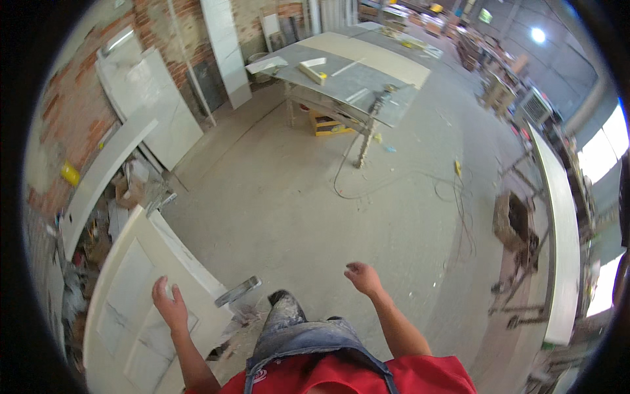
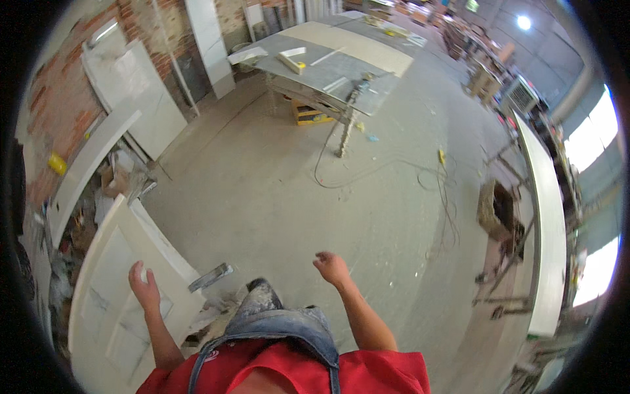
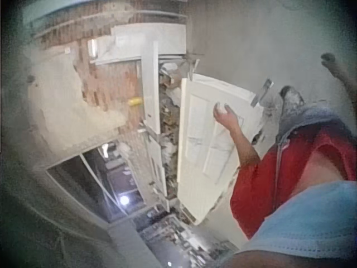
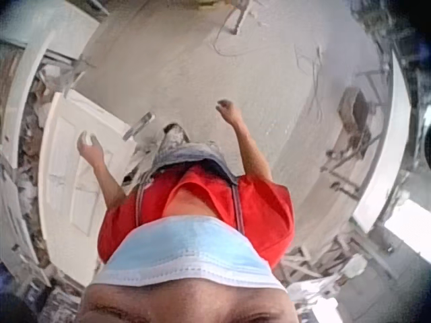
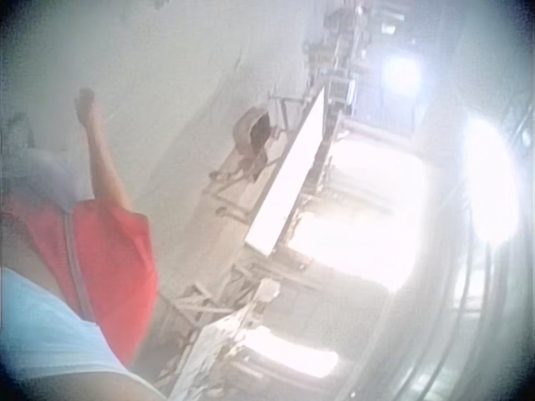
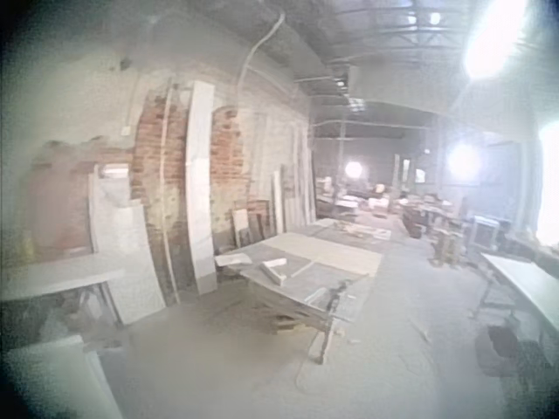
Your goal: The person uses an angle grinder to smooth and cut white plastic or wood moldings on a workbench. They measure the pieces with a tape measure, grind edges, and fit the moldings into a white door panel, repeating the process for several pieces.
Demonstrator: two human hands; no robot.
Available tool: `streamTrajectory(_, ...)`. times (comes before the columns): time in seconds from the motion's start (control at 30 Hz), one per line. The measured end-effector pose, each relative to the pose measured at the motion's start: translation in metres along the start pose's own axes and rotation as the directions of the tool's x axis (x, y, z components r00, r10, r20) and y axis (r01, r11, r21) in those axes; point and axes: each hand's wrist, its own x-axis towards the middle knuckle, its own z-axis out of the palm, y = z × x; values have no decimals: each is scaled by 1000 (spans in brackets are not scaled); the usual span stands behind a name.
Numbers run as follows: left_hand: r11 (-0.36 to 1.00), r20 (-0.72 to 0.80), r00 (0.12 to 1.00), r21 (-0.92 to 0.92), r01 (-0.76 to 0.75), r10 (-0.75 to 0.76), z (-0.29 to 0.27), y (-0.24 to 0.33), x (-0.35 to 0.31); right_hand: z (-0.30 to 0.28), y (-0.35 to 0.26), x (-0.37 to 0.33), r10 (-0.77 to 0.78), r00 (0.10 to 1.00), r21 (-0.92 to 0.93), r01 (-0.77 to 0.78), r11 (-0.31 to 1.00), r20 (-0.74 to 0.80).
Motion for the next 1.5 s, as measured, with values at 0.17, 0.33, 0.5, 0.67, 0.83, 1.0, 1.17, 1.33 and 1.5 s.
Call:
streamTrajectory(0.17, 996, -104, 990, -3, 92, -92, 82, 49, 45, -61, -69, 158, -125, 991, 54, 122, 991, 55)
streamTrajectory(0.33, 915, 52, 953, -271, 300, -297, 177, 170, 120, -129, -57, 305, -169, 982, -60, 175, 983, 86)
streamTrajectory(0.5, 966, 291, 951, -196, 168, -106, 241, 250, 163, -212, -131, 496, -269, 963, -136, 263, 955, -28)
streamTrajectory(0.67, 878, 366, 861, -187, 440, -353, 286, 301, 197, -258, -241, 748, -418, 904, -282, 380, 881, -88)
streamTrajectory(0.83, 807, 167, 790, 81, 585, -590, 343, 339, 218, -267, -297, 1007, -554, 829, -477, 458, 750, -74)
streamTrajectory(1.0, 758, 172, 740, 195, 622, -651, 321, 416, 269, -225, -331, 1088, -490, 709, -448, 703, 552, 507)
streamTrajectory(1.17, 638, 80, 640, 231, 734, -764, 311, 449, 313, -288, -280, 1124, -429, 871, 189, 392, 900, 238)
streamTrajectory(1.33, 666, 32, 670, 152, 731, -742, 268, 462, 306, -295, -388, 900, -719, 668, 853, 250, 457, 189)
streamTrajectory(1.5, 477, 123, 516, -249, 843, -848, 267, 480, 284, -131, -375, 764, -682, 244, 601, 333, 726, 689)
